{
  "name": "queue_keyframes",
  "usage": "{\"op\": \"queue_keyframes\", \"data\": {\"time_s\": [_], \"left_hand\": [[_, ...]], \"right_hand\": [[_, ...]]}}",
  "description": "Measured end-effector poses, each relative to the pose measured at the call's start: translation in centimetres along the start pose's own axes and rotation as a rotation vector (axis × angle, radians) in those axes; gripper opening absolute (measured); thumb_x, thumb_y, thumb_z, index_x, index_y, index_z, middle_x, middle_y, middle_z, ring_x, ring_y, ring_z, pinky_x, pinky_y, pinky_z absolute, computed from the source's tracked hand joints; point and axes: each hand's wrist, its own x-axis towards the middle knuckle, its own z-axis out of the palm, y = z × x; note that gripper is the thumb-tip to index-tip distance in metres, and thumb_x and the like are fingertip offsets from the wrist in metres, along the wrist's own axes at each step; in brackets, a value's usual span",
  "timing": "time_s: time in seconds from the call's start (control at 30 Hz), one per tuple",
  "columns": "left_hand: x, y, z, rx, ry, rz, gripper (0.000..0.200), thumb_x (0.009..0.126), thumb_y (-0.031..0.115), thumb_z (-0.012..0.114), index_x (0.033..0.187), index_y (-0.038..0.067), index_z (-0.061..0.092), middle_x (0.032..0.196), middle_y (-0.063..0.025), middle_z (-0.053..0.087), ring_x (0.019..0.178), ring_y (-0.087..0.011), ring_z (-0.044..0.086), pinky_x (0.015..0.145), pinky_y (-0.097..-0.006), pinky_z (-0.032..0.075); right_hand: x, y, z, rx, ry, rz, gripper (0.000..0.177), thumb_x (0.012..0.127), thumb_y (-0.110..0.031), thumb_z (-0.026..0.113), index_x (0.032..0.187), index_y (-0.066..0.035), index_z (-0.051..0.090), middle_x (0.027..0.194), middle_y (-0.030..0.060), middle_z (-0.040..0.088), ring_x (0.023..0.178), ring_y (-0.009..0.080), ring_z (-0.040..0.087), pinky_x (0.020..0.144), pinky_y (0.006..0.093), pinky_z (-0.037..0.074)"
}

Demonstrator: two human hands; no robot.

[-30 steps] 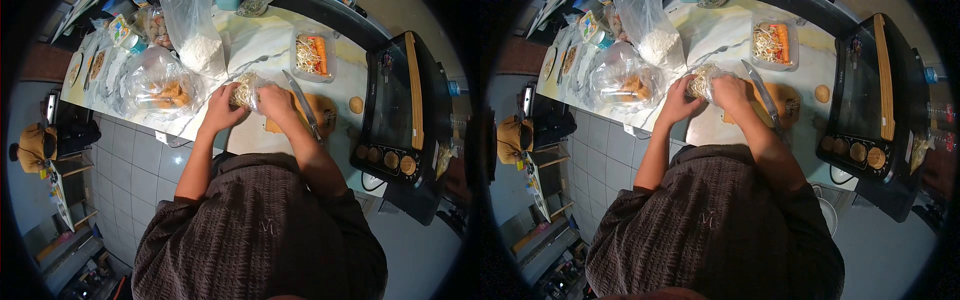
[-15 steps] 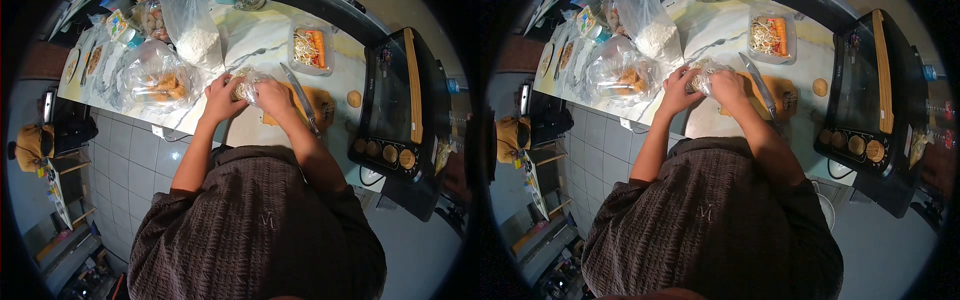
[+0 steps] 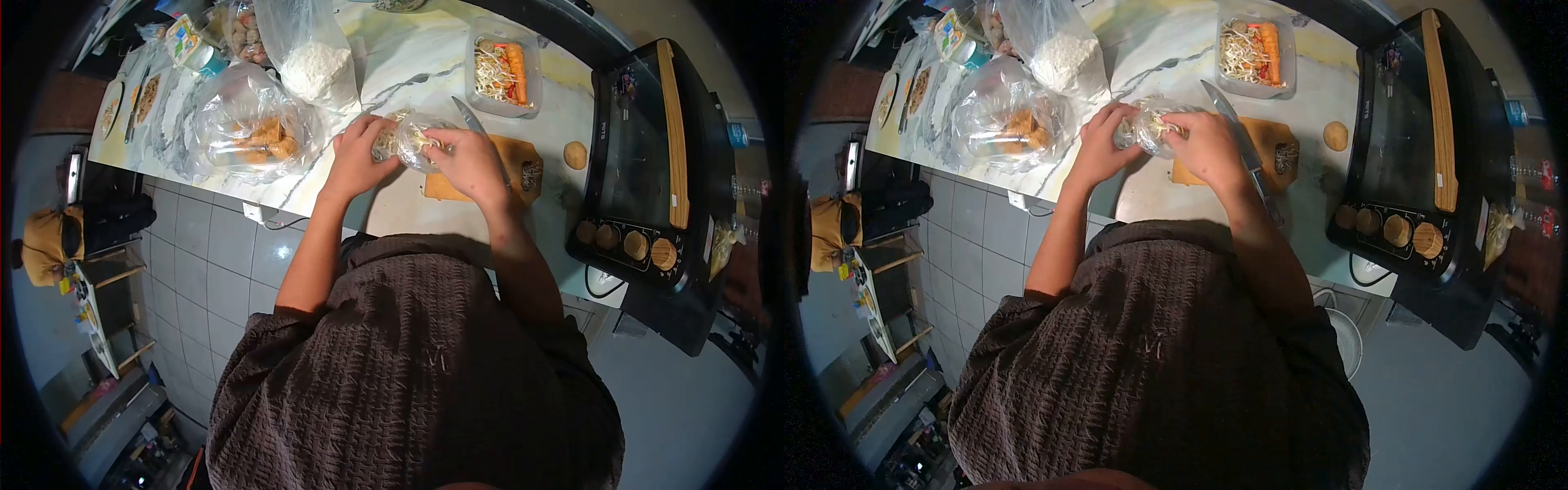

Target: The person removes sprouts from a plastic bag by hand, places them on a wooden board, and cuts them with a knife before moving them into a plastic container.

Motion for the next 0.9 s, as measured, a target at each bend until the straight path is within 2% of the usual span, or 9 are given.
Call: {"op": "queue_keyframes", "data": {"time_s": [0.07, 0.2, 0.27, 0.3, 0.37, 0.47, 0.67, 0.8, 0.9], "left_hand": [[0.1, 0.3, -0.3, 0.049, -0.084, -0.094, 0.052, 0.071, 0.027, 0.078, 0.12, 0.018, 0.063, 0.12, -0.0071, 0.06, 0.117, -0.0252, 0.053, 0.095, -0.0407, 0.032], [0.0, 0.7, -0.5, 0.072, -0.064, -0.078, 0.044, 0.073, 0.027, 0.077, 0.115, 0.015, 0.065, 0.113, -0.0061, 0.062, 0.112, -0.0246, 0.056, 0.092, -0.0393, 0.033], [-0.2, 0.5, -0.4, 0.109, -0.021, -0.064, 0.034, 0.076, 0.027, 0.076, 0.106, 0.014, 0.068, 0.108, -0.0052, 0.062, 0.107, -0.0244, 0.056, 0.09, -0.0388, 0.033], [-0.2, 0.4, -0.4, 0.107, -0.025, -0.067, 0.034, 0.076, 0.027, 0.076, 0.106, 0.014, 0.068, 0.108, -0.0052, 0.062, 0.107, -0.0244, 0.056, 0.09, -0.0388, 0.033], [-0.3, 0.2, -0.5, 0.143, 0.002, -0.027, 0.023, 0.077, 0.025, 0.074, 0.097, 0.013, 0.068, 0.104, -0.0047, 0.062, 0.103, -0.0244, 0.057, 0.088, -0.0388, 0.033], [-0.3, 0.4, -0.6, 0.134, 0.004, -0.036, 0.018, 0.08, 0.024, 0.072, 0.092, 0.012, 0.066, 0.101, -0.0044, 0.064, 0.101, -0.0254, 0.059, 0.088, -0.039, 0.035], [-0.4, -0.3, -1.1, 0.195, 0.052, -0.029, 0.014, 0.08, 0.021, 0.071, 0.089, 0.011, 0.066, 0.098, -0.0037, 0.065, 0.097, -0.0259, 0.061, 0.085, -0.039, 0.038], [-0.4, -1.1, -2.2, 0.208, 0.106, -0.031, 0.011, 0.08, 0.02, 0.07, 0.085, 0.011, 0.067, 0.09, -0.0049, 0.065, 0.094, -0.0266, 0.061, 0.081, -0.0414, 0.04], [-0.5, -1.5, -2.8, 0.234, 0.108, -0.078, 0.012, 0.079, 0.021, 0.071, 0.085, 0.011, 0.067, 0.09, -0.0052, 0.066, 0.093, -0.0274, 0.062, 0.081, -0.0412, 0.04]], "right_hand": [[-0.2, -1.1, -1.0, 0.011, 0.002, 0.063, 0.027, 0.083, -0.019, 0.071, 0.108, -0.01, 0.074, 0.096, 0.0188, 0.071, 0.087, 0.0346, 0.069, 0.081, 0.039, 0.054], [-0.5, 0.0, -0.5, 0.09, 0.037, 0.098, 0.028, 0.085, -0.017, 0.07, 0.111, -0.009, 0.072, 0.094, 0.0182, 0.071, 0.081, 0.0323, 0.07, 0.077, 0.0369, 0.055], [-0.7, 1.9, 0.4, 0.217, 0.204, 0.026, 0.031, 0.085, -0.014, 0.07, 0.115, -0.008, 0.071, 0.088, 0.0183, 0.072, 0.073, 0.0243, 0.07, 0.071, 0.0322, 0.055], [-0.8, 1.9, 0.2, 0.217, 0.202, 0.03, 0.031, 0.085, -0.014, 0.07, 0.115, -0.008, 0.071, 0.088, 0.0183, 0.072, 0.073, 0.0243, 0.07, 0.071, 0.0322, 0.055], [-1.0, 1.8, -0.2, 0.295, 0.156, 0.242, 0.029, 0.087, -0.011, 0.068, 0.116, -0.006, 0.07, 0.087, 0.0165, 0.073, 0.073, 0.0149, 0.068, 0.069, 0.0283, 0.054], [-1.3, 2.2, -0.1, 0.412, 0.154, 0.284, 0.031, 0.09, -0.011, 0.066, 0.12, -0.002, 0.067, 0.09, 0.0139, 0.073, 0.075, 0.0089, 0.066, 0.07, 0.0247, 0.052], [-2.3, 4.7, -0.5, 0.701, 0.148, 0.18, 0.041, 0.097, -0.009, 0.061, 0.133, 0.006, 0.053, 0.095, 0.0058, 0.069, 0.077, 0.0085, 0.061, 0.072, 0.0239, 0.049], [-3.0, 4.7, -1.0, 0.777, 0.169, 0.217, 0.037, 0.095, -0.008, 0.061, 0.129, 0.007, 0.056, 0.089, 0.0062, 0.07, 0.076, 0.0082, 0.064, 0.07, 0.0232, 0.051], [-3.4, 6.3, 0.4, 0.835, 0.053, 0.186, 0.035, 0.095, -0.009, 0.063, 0.126, 0.007, 0.059, 0.091, 0.007, 0.07, 0.079, 0.0086, 0.064, 0.07, 0.0237, 0.052]]}}
